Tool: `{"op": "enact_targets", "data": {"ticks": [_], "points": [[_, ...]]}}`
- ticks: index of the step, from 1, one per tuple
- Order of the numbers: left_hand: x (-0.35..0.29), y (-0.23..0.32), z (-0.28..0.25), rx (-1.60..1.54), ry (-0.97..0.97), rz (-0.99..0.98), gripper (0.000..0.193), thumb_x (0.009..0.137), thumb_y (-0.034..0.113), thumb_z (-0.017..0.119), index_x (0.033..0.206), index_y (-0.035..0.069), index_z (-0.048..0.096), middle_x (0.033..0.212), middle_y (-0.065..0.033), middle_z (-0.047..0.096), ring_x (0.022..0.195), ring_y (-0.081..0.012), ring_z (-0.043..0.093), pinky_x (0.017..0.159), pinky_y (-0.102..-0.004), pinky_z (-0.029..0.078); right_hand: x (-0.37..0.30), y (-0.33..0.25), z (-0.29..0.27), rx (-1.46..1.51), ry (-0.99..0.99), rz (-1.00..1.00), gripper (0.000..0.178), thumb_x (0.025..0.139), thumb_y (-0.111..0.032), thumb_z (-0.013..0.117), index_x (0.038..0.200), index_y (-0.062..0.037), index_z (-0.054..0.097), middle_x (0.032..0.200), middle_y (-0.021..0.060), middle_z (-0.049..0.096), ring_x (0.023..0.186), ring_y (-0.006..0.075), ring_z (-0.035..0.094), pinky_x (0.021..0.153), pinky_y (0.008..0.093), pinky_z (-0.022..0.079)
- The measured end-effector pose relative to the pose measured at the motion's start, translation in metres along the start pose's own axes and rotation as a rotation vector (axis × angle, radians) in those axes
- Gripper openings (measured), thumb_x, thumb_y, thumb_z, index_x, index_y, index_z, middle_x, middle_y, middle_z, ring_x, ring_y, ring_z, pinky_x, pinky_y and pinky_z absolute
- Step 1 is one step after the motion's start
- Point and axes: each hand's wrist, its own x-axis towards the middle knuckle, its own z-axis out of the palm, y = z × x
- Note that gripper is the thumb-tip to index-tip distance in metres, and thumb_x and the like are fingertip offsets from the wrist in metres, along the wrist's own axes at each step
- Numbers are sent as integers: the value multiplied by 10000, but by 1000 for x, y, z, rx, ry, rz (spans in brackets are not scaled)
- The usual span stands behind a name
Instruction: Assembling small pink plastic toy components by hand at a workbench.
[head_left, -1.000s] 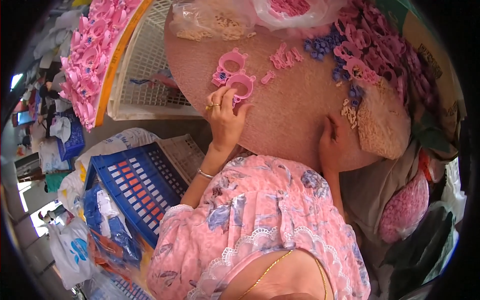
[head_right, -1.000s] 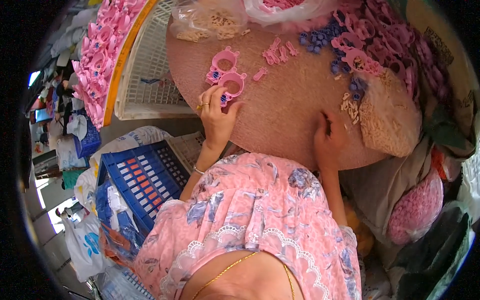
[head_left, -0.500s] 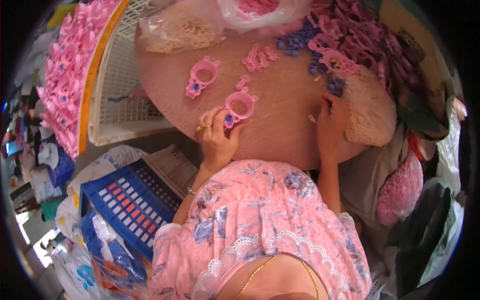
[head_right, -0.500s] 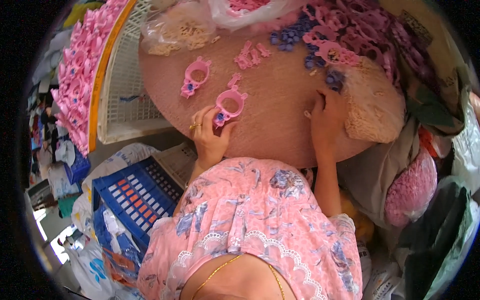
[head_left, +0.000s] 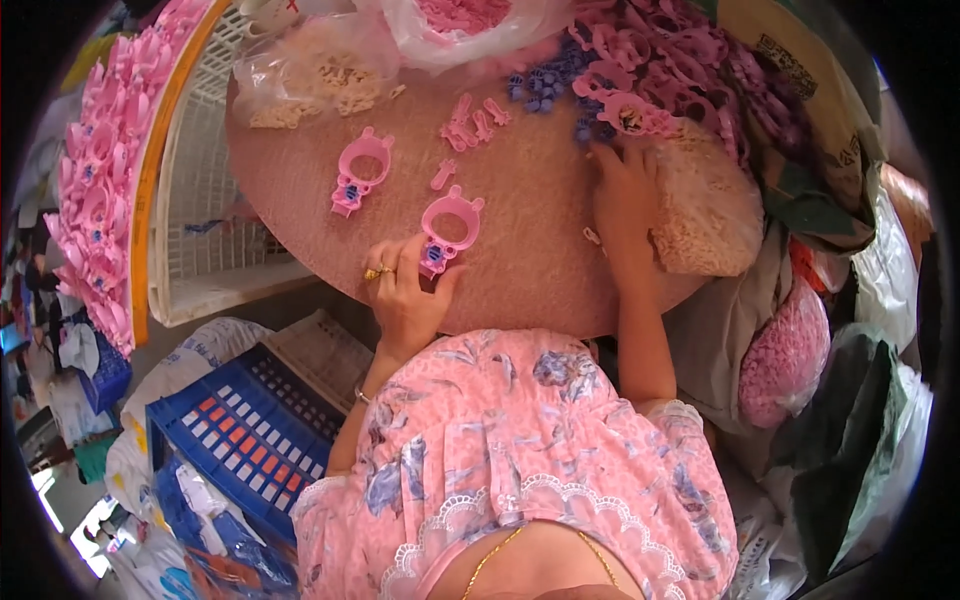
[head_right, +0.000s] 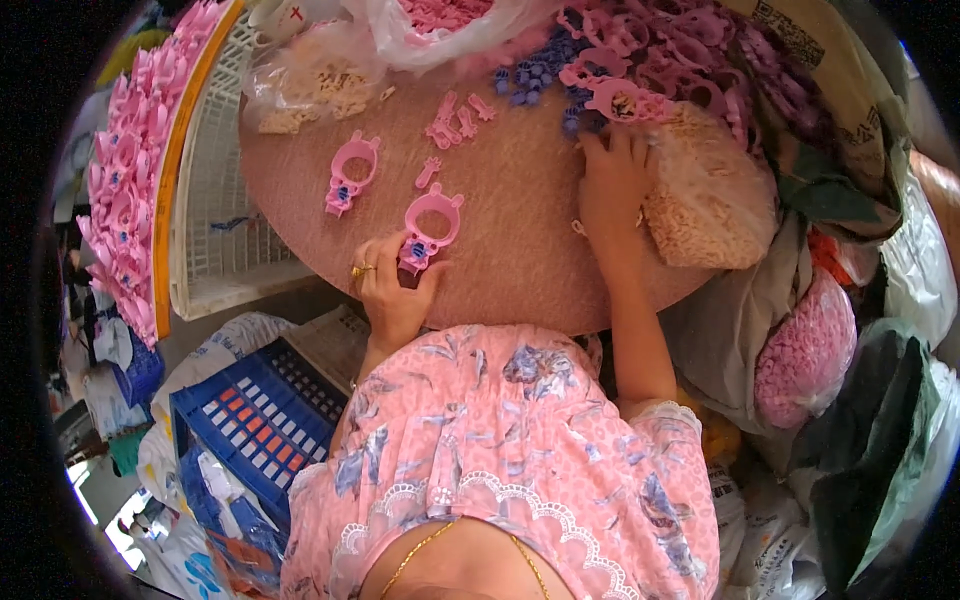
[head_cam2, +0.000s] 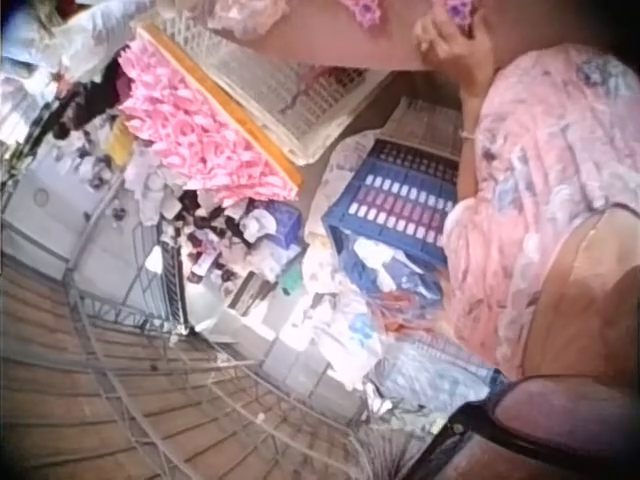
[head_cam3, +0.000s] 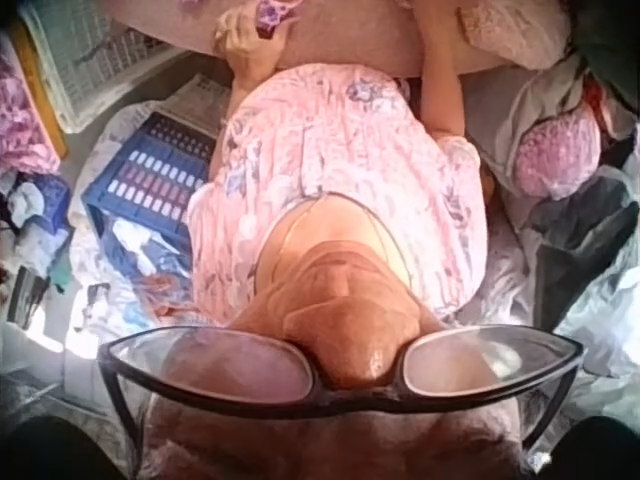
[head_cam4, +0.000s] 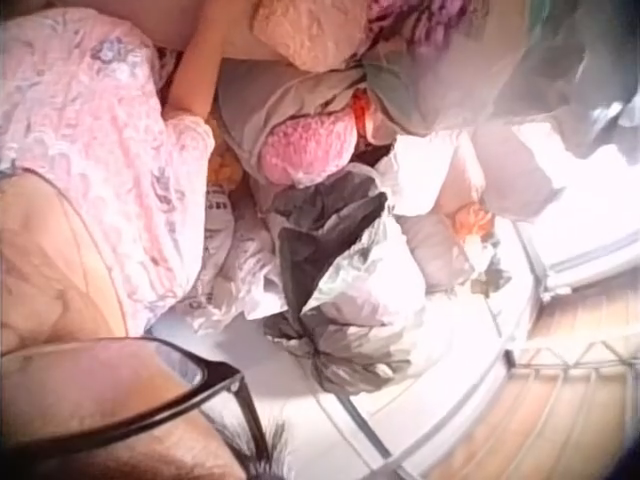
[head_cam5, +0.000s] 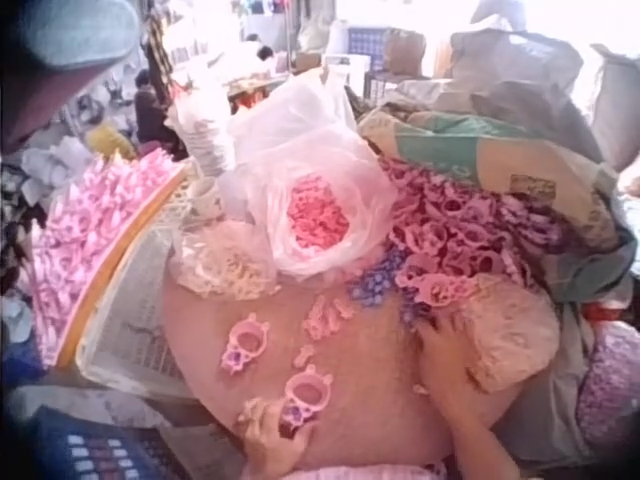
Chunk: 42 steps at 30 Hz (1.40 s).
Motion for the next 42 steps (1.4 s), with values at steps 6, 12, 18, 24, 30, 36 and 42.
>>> {"op": "enact_targets", "data": {"ticks": [6,12,18,24,30,36,42], "points": [[-1,-3,4,-66,60,21,463,708,152,826,1089,50,583,957,-129,633,917,-353,599,849,-466,463,-3,-24,-14,338,-114,62,234,866,-17,595,1051,-107,707,1014,118,673,966,316,618,870,386,464],[-3,-1,5,-183,68,-39,454,715,135,820,1095,53,585,974,-123,648,918,-333,613,814,-428,486,-27,-95,-45,1107,-345,184,200,859,43,625,1009,-54,713,934,120,709,808,261,672,742,302,499],[-2,14,14,-332,107,-62,462,730,155,819,1120,55,592,961,-132,665,883,-336,640,790,-419,504,-33,-107,-44,758,-97,-240,222,783,-9,708,987,-92,732,932,50,696,832,243,638,784,338,445],[-4,14,16,-340,159,-30,490,722,155,834,1130,49,584,949,-142,665,858,-334,644,767,-418,509,-43,-102,-53,521,12,-281,221,740,-85,744,946,-163,724,930,-15,657,907,198,580,850,378,356],[-5,10,18,-242,210,77,516,703,144,849,1128,41,575,926,-127,655,837,-317,641,719,-415,512,-54,-100,-54,445,67,-266,166,750,-129,764,907,-164,723,870,-28,629,869,185,567,826,383,333],[-4,10,19,-231,231,210,412,747,73,782,1109,30,589,948,-123,653,842,-292,636,715,-394,523,-59,-110,-60,387,73,-276,136,699,-141,810,799,-161,720,753,-34,591,774,178,552,801,363,335],[-6,7,13,-192,179,343,274,831,48,649,1097,-8,611,1049,-161,658,905,-291,632,769,-385,532,-54,-119,-70,408,-4,-269,99,706,-121,790,742,-133,698,720,3,572,744,218,551,775,376,361]]}}
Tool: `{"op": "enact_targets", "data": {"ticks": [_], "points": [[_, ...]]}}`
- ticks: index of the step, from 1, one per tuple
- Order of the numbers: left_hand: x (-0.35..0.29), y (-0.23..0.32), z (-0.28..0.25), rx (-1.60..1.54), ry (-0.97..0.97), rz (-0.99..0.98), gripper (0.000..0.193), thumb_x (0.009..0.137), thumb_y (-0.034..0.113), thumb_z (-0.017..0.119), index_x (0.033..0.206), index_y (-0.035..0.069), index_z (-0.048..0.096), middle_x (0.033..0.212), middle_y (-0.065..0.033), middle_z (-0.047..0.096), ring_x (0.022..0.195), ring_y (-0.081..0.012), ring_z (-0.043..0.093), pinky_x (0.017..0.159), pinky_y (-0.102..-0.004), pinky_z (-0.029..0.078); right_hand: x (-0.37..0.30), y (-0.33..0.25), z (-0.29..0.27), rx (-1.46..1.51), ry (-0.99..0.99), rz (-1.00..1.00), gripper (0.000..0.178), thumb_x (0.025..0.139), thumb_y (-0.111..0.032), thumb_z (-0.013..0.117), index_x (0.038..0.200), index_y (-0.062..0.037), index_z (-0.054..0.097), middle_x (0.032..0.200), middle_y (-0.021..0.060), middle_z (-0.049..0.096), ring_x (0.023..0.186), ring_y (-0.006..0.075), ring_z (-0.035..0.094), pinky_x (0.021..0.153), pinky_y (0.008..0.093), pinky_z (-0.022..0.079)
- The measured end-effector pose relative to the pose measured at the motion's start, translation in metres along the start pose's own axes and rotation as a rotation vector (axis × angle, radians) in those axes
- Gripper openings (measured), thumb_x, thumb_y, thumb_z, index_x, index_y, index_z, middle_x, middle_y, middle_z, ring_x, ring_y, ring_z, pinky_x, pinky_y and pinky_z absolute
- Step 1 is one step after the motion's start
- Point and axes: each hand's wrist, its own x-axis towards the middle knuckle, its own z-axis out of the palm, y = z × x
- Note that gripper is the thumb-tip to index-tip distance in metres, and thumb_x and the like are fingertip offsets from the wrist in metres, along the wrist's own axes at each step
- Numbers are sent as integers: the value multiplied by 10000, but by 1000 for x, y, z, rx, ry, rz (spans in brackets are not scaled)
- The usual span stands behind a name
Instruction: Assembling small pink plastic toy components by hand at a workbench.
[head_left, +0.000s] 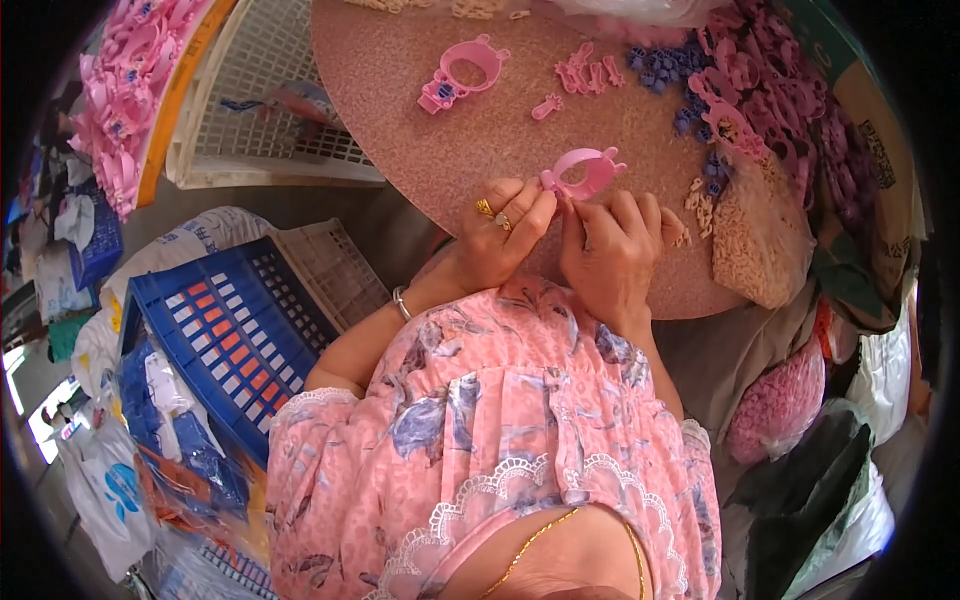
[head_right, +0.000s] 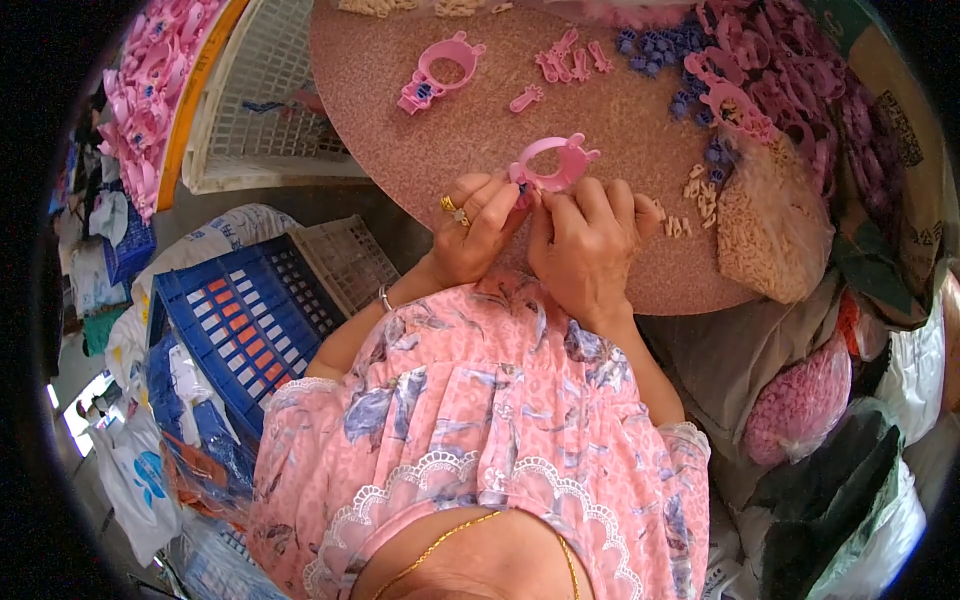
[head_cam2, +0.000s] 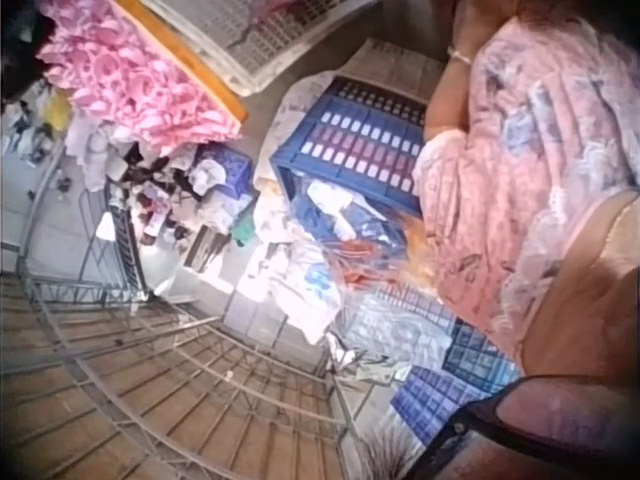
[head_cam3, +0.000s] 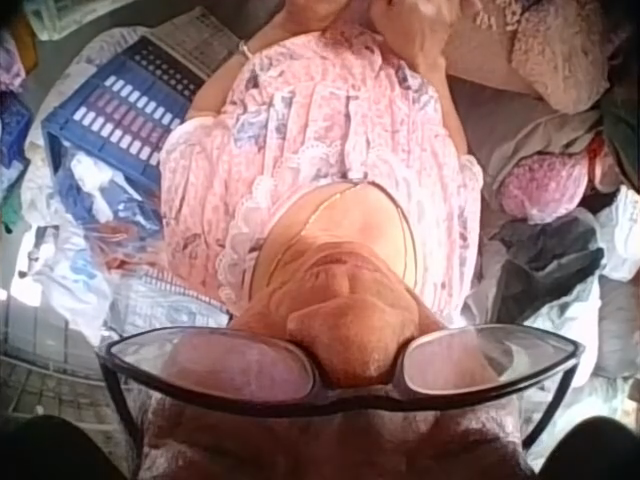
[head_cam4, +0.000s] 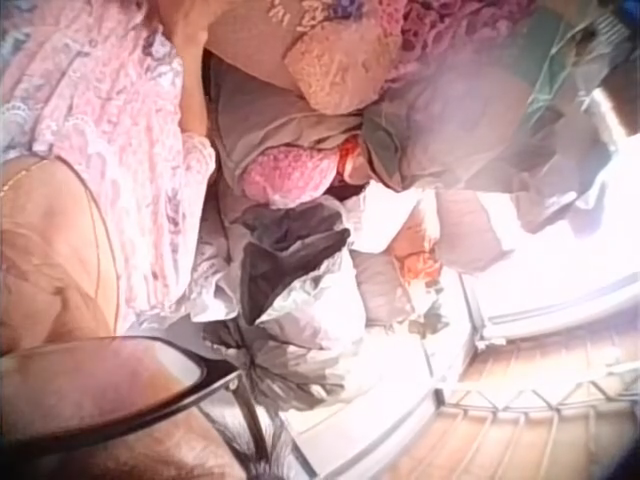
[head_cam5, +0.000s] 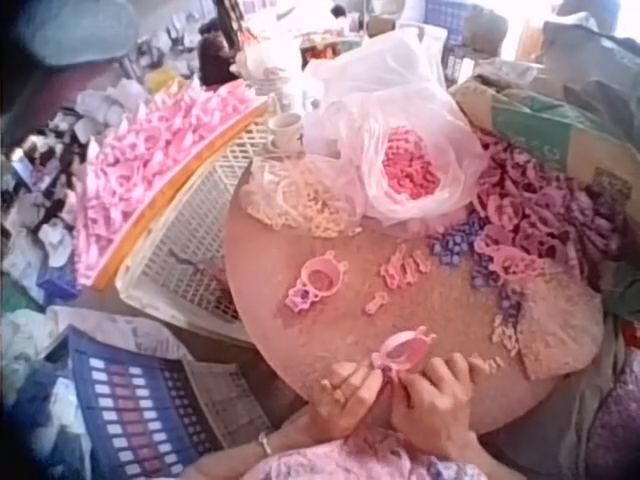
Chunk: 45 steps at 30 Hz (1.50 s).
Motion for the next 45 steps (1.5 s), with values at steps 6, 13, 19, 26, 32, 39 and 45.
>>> {"op": "enact_targets", "data": {"ticks": [6,13,19,26,32,39,45], "points": [[-3,-2,-2,-2,11,37,273,835,61,645,1095,-17,618,1064,-178,650,938,-292,632,783,-386,535,5,-7,-9,40,-80,82,111,717,-104,775,695,-104,666,716,32,575,741,250,558,762,387,377],[-3,-2,1,-60,26,-7,285,818,32,673,1091,-28,618,1067,-184,653,933,-311,639,777,-394,541,3,-8,-2,-64,-53,0,107,734,-112,768,724,-95,663,743,44,571,743,257,557,762,374,392],[-3,5,2,-98,118,-222,445,746,49,804,1129,18,578,990,-148,649,895,-300,641,754,-371,535,0,6,3,164,-118,164,243,688,-172,833,848,-105,662,835,29,604,750,217,570,805,341,396],[-2,3,-1,-136,79,-241,514,721,87,847,1148,33,566,1005,-140,640,893,-307,647,754,-377,532,1,11,-4,210,-71,140,289,662,-175,844,881,-114,666,861,25,603,776,201,574,813,336,375],[-5,4,-1,-164,97,-241,518,684,104,884,1109,47,594,995,-114,657,871,-281,658,745,-362,532,5,14,-7,185,-59,-47,227,673,-146,801,873,-130,692,843,23,560,816,202,570,814,376,342],[-9,-5,-3,-173,47,24,455,734,96,831,1105,6,582,994,-151,639,903,-324,647,757,-386,536,3,9,4,418,-212,269,223,670,-73,828,762,-57,626,799,32,531,751,176,520,684,302,374],[-6,-4,-3,-153,79,-116,445,741,63,813,1112,-5,576,1001,-160,635,884,-328,636,778,-403,527,6,8,8,583,-184,494,354,668,-60,839,829,-38,524,841,0,508,749,111,459,649,248,380]]}}
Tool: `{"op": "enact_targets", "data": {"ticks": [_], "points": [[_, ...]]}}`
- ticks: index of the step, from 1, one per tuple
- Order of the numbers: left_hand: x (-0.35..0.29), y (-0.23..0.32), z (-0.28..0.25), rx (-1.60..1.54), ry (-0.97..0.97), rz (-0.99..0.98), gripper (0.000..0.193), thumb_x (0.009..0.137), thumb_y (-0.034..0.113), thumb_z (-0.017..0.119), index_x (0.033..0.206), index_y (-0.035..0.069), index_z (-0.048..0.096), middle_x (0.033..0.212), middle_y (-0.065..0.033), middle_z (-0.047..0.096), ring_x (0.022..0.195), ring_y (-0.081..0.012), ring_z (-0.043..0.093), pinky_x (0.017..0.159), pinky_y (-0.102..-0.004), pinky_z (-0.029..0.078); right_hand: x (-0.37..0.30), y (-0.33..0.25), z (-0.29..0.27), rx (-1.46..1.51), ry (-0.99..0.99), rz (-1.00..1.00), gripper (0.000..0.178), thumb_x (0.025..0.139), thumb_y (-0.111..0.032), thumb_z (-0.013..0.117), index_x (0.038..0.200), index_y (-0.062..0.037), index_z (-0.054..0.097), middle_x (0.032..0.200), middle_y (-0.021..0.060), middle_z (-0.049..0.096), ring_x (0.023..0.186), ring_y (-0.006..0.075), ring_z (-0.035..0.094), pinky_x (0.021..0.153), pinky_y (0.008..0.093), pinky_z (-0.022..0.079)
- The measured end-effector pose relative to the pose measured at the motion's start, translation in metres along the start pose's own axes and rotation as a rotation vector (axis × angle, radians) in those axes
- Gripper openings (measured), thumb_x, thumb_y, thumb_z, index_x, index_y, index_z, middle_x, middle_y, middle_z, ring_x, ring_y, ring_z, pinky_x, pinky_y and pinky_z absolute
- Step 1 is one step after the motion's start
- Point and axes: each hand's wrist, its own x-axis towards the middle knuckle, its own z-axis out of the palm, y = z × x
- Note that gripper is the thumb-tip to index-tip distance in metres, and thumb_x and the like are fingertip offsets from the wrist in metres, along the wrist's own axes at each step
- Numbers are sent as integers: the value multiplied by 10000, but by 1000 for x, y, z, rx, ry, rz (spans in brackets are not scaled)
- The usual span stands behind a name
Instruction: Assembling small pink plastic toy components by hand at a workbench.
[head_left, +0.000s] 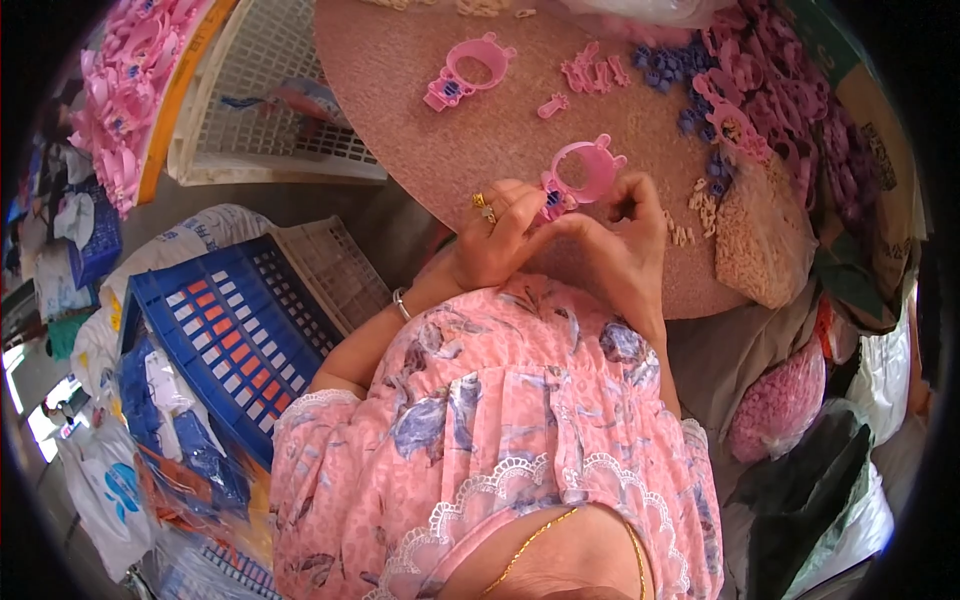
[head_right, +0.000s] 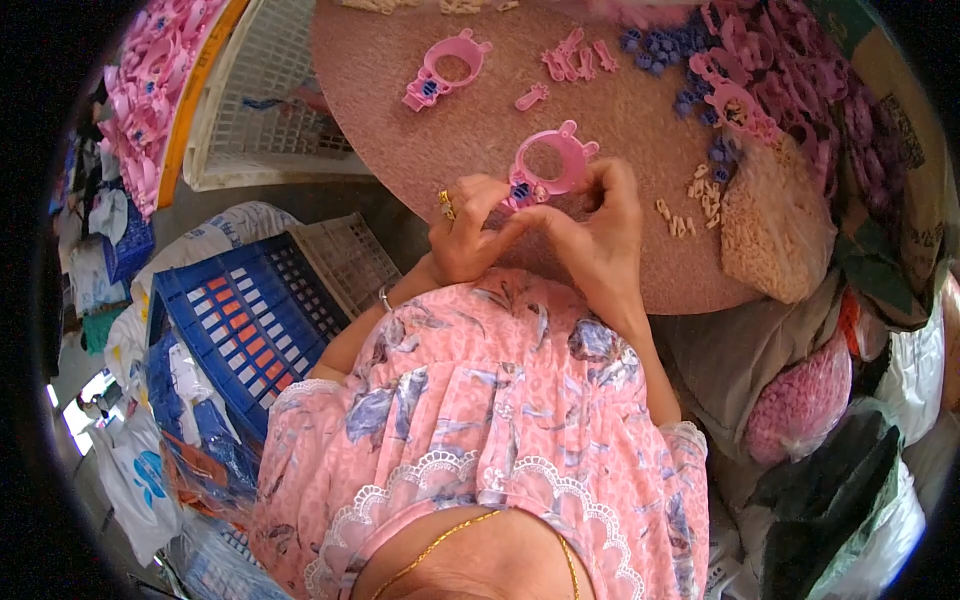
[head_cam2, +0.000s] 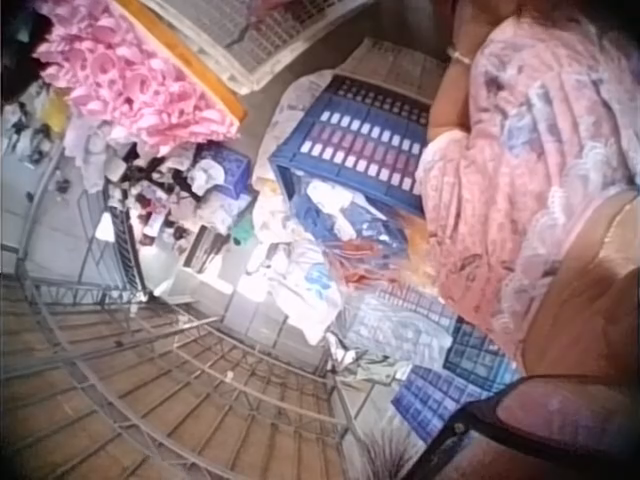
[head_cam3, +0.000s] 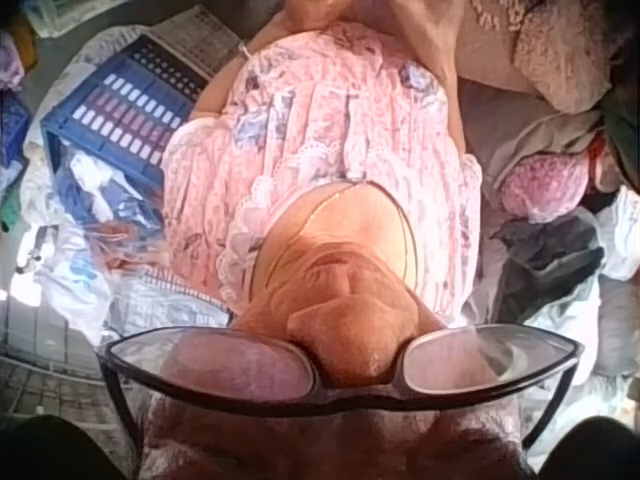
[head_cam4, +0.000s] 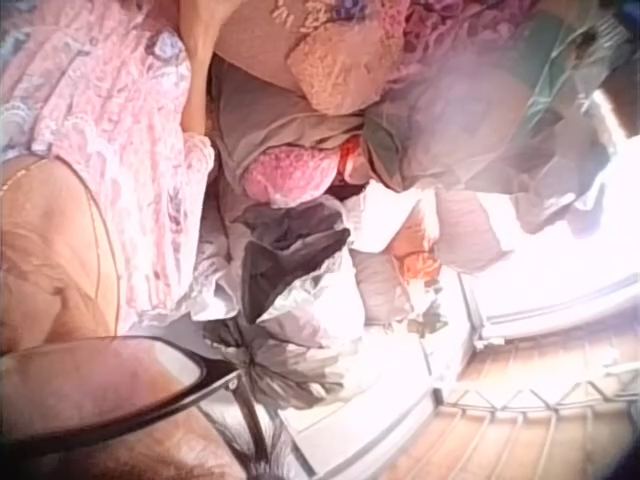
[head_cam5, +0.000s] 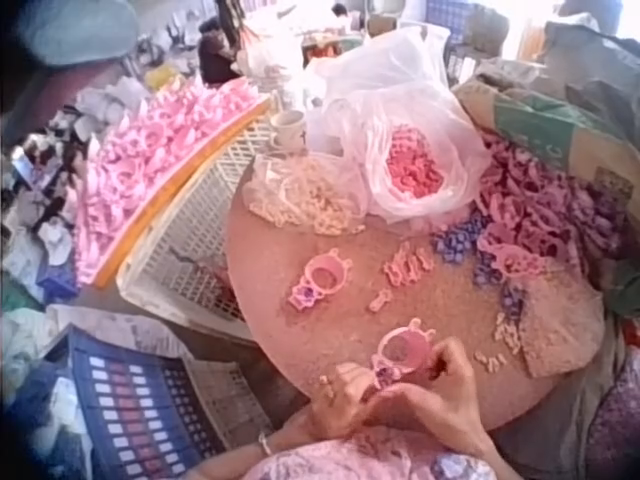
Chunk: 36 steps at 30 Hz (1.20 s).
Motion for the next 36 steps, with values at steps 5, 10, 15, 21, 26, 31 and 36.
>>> {"op": "enact_targets", "data": {"ticks": [5,10,15,21,26,31,36], "points": [[-17,-5,3,23,-70,39,477,740,88,828,1135,13,572,1041,-148,644,926,-324,642,806,-397,531,2,8,6,247,8,143,484,705,-71,848,1014,-45,477,928,18,553,843,114,541,760,254,469],[-10,0,4,32,-33,116,485,740,131,841,1140,39,582,1060,-145,652,964,-305,654,838,-380,539,-2,38,14,436,-21,272,500,733,-46,810,1091,-40,460,960,41,577,833,115,565,721,267,493],[-14,7,6,164,11,-242,446,745,147,831,1112,35,605,1012,-148,662,906,-311,667,797,-392,541,50,-4,-10,37,-89,-95,304,739,-55,770,947,-26,550,905,71,565,809,171,568,714,305,476],[0,6,6,222,-12,-259,467,668,121,842,1071,57,615,951,-120,661,915,-338,635,793,-427,515,168,1,51,-763,32,-724,142,811,-62,583,920,-65,674,951,122,662,903,305,640,836,386,494],[2,7,5,215,-6,-306,478,634,108,845,1052,68,617,962,-119,656,954,-350,617,803,-427,509,193,19,83,-986,-25,-632,209,821,-70,552,984,-102,679,989,130,678,979,304,650,898,378,490],[2,4,5,207,28,-331,463,663,141,857,1052,71,618,945,-123,655,904,-361,630,790,-425,513,163,11,55,-769,7,-564,221,844,-11,581,1045,-33,669,919,131,691,885,255,678,770,377,542],[4,3,4,210,116,-376,482,662,192,889,1048,72,625,930,-127,657,841,-334,648,728,-399,523,109,-21,-1,-79,-227,-246,159,890,23,605,1019,-11,691,851,88,691,809,109,653,685,259,528]]}}
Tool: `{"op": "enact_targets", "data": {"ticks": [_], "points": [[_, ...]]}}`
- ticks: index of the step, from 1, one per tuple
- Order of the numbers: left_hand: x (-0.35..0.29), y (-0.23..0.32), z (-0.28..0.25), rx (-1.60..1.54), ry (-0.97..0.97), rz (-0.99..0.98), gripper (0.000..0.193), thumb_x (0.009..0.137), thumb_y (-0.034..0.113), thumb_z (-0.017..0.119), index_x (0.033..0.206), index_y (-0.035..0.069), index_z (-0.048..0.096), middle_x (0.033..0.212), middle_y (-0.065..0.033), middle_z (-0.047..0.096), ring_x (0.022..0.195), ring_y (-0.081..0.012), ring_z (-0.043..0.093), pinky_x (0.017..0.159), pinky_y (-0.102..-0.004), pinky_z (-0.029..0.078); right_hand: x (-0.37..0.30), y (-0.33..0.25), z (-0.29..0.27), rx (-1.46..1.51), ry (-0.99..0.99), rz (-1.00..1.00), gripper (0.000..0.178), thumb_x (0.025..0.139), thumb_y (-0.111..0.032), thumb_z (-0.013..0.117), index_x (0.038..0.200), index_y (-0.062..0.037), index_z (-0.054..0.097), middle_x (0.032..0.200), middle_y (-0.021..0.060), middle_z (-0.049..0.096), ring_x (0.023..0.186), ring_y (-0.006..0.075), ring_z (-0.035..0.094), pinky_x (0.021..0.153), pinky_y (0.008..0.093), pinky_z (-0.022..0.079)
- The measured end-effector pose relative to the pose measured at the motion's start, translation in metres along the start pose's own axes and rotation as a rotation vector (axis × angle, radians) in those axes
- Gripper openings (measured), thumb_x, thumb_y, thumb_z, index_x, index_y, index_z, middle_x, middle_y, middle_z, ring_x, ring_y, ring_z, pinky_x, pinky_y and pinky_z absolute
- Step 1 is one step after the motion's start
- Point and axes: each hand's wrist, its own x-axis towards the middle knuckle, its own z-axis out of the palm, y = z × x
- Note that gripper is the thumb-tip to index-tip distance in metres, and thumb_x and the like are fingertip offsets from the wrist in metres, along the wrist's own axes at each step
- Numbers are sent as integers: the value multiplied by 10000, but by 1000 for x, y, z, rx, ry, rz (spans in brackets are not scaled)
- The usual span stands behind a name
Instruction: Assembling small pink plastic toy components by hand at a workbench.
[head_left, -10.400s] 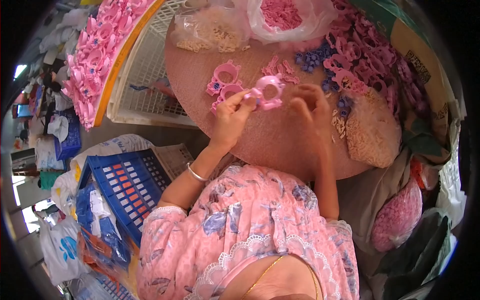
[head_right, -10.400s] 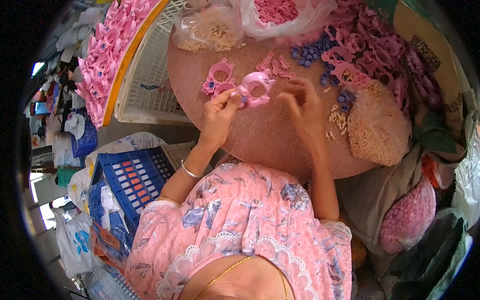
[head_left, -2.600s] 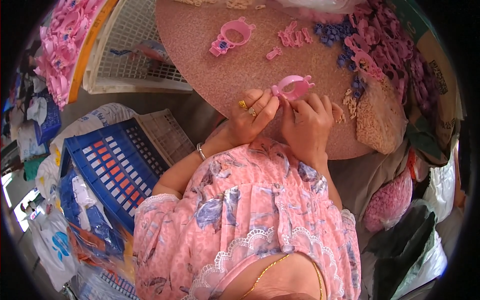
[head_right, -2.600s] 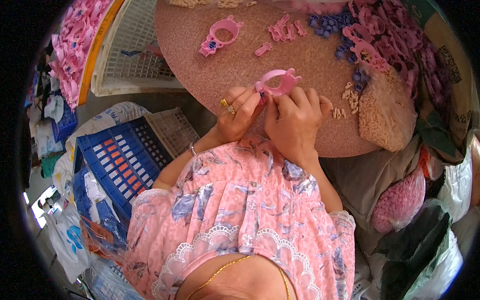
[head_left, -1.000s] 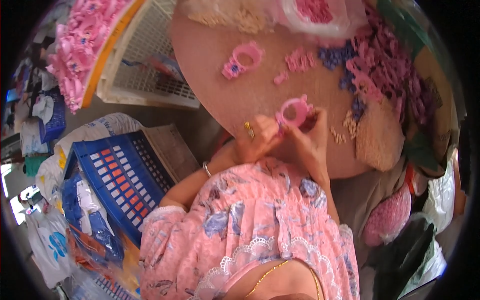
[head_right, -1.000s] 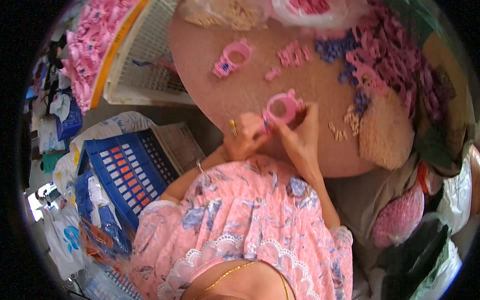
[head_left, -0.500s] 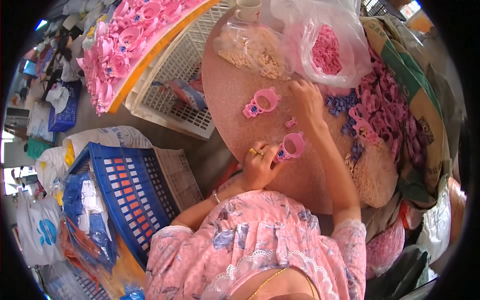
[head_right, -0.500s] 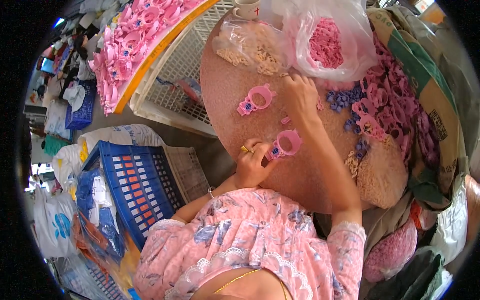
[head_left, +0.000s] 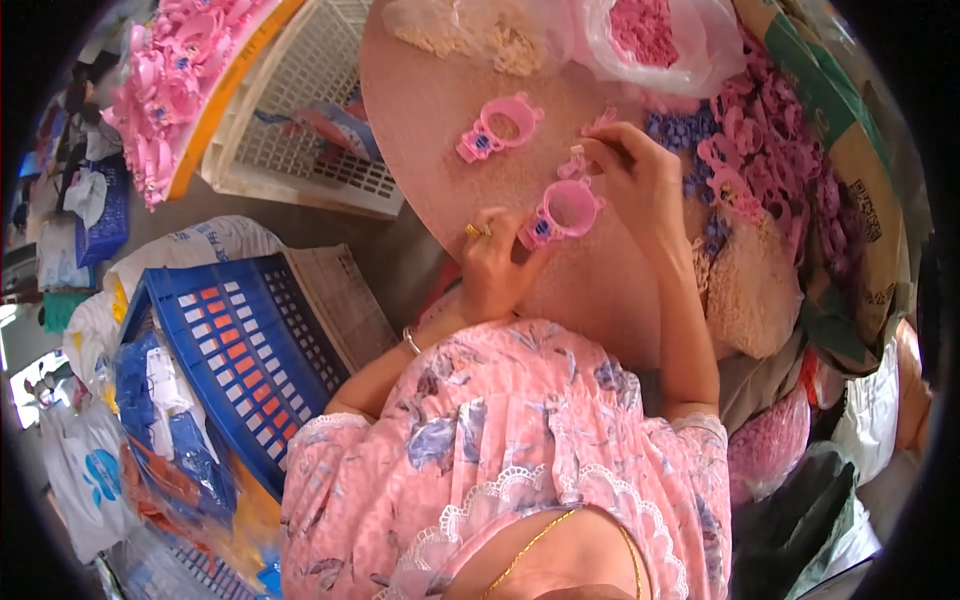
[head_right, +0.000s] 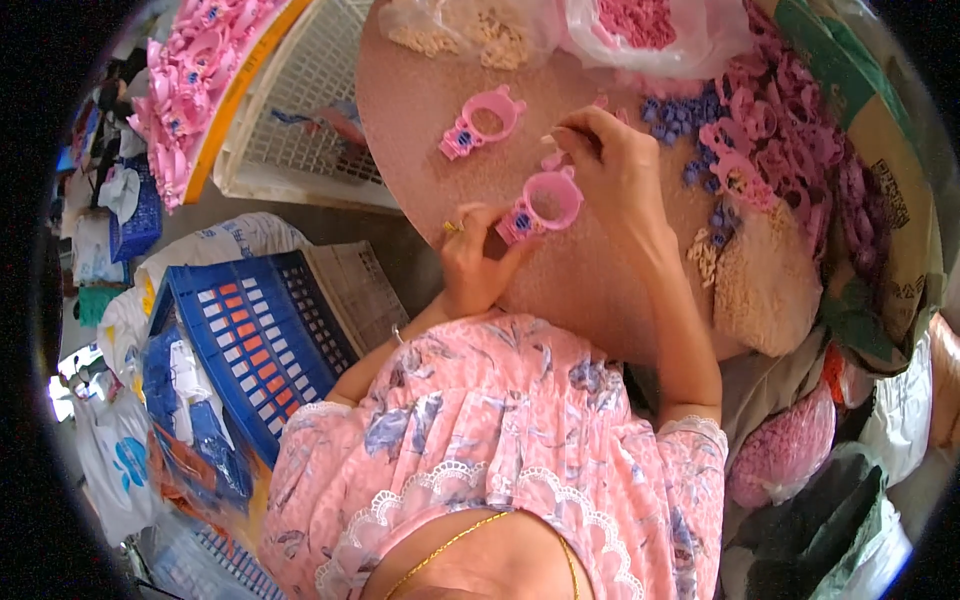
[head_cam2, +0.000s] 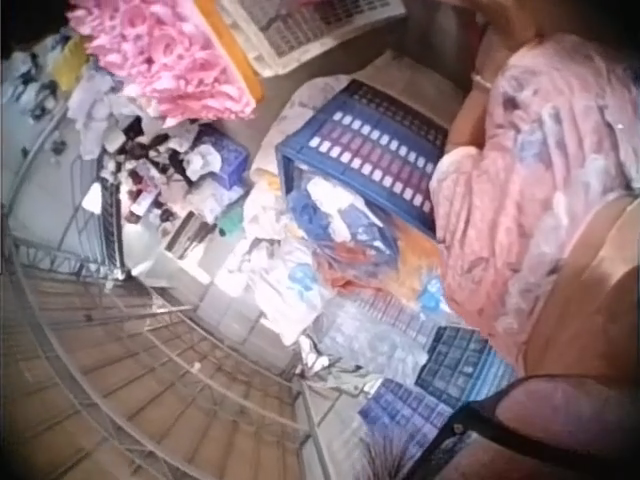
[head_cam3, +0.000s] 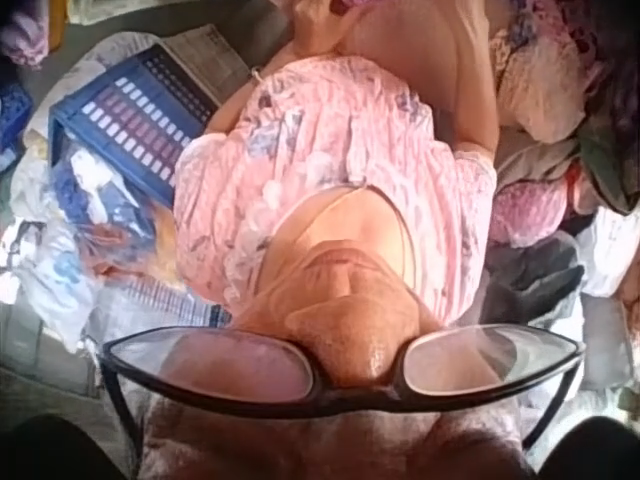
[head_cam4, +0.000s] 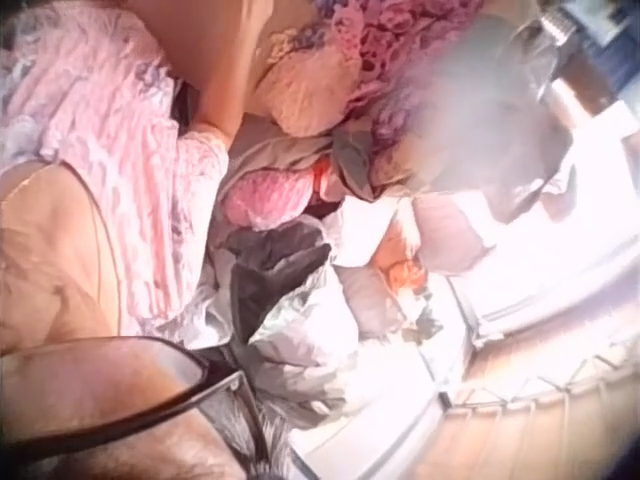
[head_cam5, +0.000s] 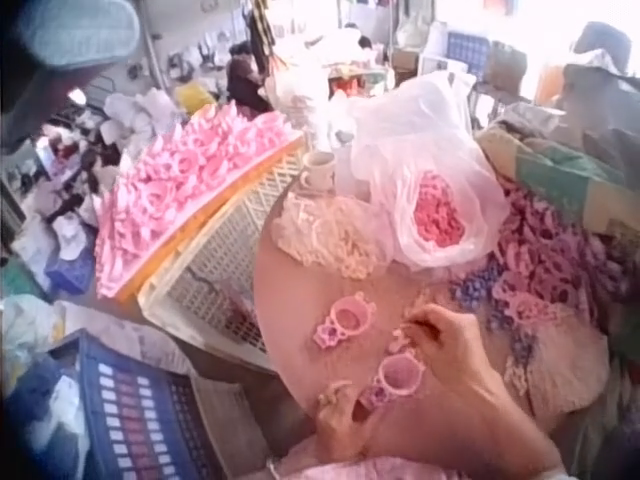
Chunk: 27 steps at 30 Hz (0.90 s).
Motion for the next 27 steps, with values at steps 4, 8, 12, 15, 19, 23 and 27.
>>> {"op": "enact_targets", "data": {"ticks": [4,8,12,15,19,23,27], "points": [[0,-3,0,-89,-37,15,479,712,194,848,1102,44,615,963,-130,663,897,-341,639,773,-412,518,-43,-14,3,197,79,100,176,878,59,599,1005,-11,700,866,78,704,842,110,671,686,253,531],[-2,-3,1,-131,-64,26,475,727,201,842,1115,47,615,974,-130,666,908,-328,648,780,-404,526,-59,-5,8,-188,71,-317,183,841,66,613,980,-13,702,909,90,713,843,190,683,732,297,523],[-6,-4,0,-132,-81,30,485,725,158,839,1144,67,614,1009,-116,673,906,-292,667,769,-370,539,-64,-4,16,-293,9,-408,160,796,32,646,928,-41,700,946,96,708,869,270,662,811,362,470],[-8,-3,-1,-166,-104,-30,498,719,112,836,1162,81,611,1043,-95,680,912,-254,682,759,-335,547,-68,4,21,-292,0,-393,150,783,19,658,907,-57,698,937,81,705,871,263,655,808,370,451],[-6,-5,-5,-230,-131,-15,479,735,88,821,1164,73,607,1061,-99,674,935,-250,679,791,-329,543,-69,-3,22,-334,51,-407,171,766,25,661,897,-76,701,908,60,702,868,246,650,784,355,445],[-5,-5,-6,-258,-113,-10,483,738,77,820,1169,64,603,1065,-106,672,963,-253,673,820,-336,537,-74,6,23,-286,68,-399,182,762,32,651,893,-83,704,938,53,701,882,243,646,796,348,442],[-4,-7,-6,-294,-121,1,500,738,74,824,1185,58,598,1075,-114,673,988,-262,668,838,-344,533,-76,9,24,-327,72,-470,249,705,21,644,925,-85,694,982,47,690,913,239,632,822,369,432]]}}
